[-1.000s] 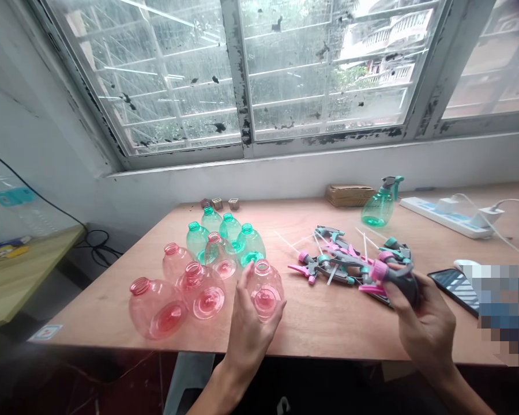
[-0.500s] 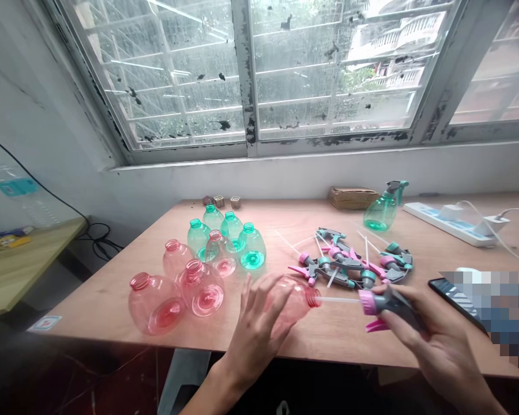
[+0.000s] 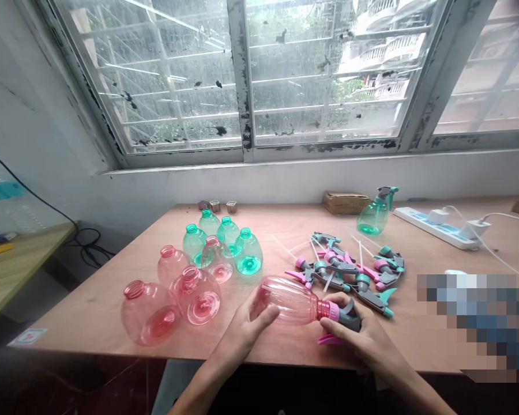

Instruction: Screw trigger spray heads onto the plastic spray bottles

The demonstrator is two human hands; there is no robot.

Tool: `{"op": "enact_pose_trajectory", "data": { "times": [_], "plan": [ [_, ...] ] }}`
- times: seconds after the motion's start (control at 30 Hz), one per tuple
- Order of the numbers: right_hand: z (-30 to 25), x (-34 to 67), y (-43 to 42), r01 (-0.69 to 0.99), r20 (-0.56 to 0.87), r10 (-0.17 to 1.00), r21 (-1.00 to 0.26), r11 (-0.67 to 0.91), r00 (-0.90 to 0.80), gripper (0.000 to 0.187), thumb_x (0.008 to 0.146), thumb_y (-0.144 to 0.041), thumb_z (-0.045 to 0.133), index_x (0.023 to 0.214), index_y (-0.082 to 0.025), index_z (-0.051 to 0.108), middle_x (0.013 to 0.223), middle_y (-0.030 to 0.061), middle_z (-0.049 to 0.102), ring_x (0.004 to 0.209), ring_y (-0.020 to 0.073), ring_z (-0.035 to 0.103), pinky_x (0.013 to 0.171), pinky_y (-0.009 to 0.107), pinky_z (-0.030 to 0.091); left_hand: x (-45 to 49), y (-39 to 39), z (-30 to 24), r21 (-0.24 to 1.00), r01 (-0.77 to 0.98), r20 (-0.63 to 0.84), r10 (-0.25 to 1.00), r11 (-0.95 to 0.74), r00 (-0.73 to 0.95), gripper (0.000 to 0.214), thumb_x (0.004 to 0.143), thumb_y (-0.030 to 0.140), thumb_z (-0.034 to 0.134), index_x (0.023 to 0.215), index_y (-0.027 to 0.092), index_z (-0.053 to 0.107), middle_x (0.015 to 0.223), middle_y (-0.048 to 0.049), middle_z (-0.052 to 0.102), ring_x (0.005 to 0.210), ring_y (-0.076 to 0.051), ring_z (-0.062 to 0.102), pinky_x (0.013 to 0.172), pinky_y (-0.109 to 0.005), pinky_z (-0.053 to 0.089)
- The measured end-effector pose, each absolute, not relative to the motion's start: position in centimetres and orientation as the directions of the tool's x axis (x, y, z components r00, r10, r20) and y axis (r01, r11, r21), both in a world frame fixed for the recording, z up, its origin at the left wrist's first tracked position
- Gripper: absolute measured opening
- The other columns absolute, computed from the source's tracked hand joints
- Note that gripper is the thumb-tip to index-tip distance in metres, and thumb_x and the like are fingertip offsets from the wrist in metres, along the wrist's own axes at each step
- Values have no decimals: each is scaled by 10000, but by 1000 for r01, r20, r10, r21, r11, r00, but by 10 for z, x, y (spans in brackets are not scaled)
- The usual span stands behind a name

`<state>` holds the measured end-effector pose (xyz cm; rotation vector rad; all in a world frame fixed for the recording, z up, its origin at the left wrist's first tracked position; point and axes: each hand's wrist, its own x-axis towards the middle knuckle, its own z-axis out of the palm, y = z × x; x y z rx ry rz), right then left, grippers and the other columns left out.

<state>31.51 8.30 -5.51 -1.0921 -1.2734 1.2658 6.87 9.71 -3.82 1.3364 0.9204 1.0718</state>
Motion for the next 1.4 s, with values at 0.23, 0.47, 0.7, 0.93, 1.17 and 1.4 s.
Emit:
{"op": "enact_pose_trajectory", "data": {
  "times": [0.23, 0.47, 0.7, 0.93, 1.17, 1.4],
  "plan": [
    [-56, 310, 94, -55, 23, 992, -998, 17, -121, 482, 800, -489, 839, 1126, -200, 632, 881, 9, 676, 791, 211, 650, 730, 343, 606, 72, 99, -45, 988, -98, 134, 980, -121, 144, 925, 796, 346, 862, 1563, 282, 349, 1609, -113, 460, 1528, -338, 365, 1278, -491, 282],
    [-54, 317, 88, -55, 15, 983, -998, 5, -183, 380, 816, -481, 823, 962, -185, 634, 779, -5, 661, 721, 186, 633, 686, 312, 582, 68, 90, -42, 978, -7, 208, 960, -211, 190, 1159, 720, 304, 914, 1625, 337, 191, 1721, -77, 245, 1606, -308, 132, 1311, -438, 170],
    [-49, 319, 86, 27, 30, 974, -999, 37, -223, 346, 818, -458, 817, 982, -199, 655, 847, 2, 686, 761, 212, 688, 710, 325, 598, 61, 90, -32, 992, 0, 124, 966, -127, 228, 1078, 737, 546, 859, 1606, 196, 324, 1700, -157, 282, 1584, -397, 184, 1303, -516, 162],
    [-52, 316, 87, -132, 11, 985, -991, -12, -170, 406, 801, -506, 823, 977, -181, 655, 732, 6, 722, 678, 213, 691, 678, 337, 582, 64, 86, -35, 991, -1, 128, 937, -136, 324, 1055, 813, 418, 840, 1639, 323, 191, 1739, -100, 170, 1574, -362, 240, 1290, -521, 206],
    [-66, 312, 80, 9, 290, 955, -957, 291, -58, 278, 806, -403, 839, 945, -193, 721, 809, 44, 773, 704, 238, 745, 649, 320, 630, 62, 84, -47, 977, -178, 169, 942, -121, 289, 986, 727, 623, 843, 1564, 367, 389, 1732, -74, 205, 1562, -422, 233, 1228, -555, 323],
    [-40, 321, 69, 296, 787, 602, -548, 782, -136, 516, 699, -158, 912, 1152, -317, 722, 915, 10, 840, 720, 243, 802, 685, 270, 662, 71, 82, 1, 953, -254, -121, 977, 164, 175, 596, 870, 670, 651, 1264, 223, 666, 1254, -146, 711, 1177, -368, 654, 824, -440, 584]
  ]
}}
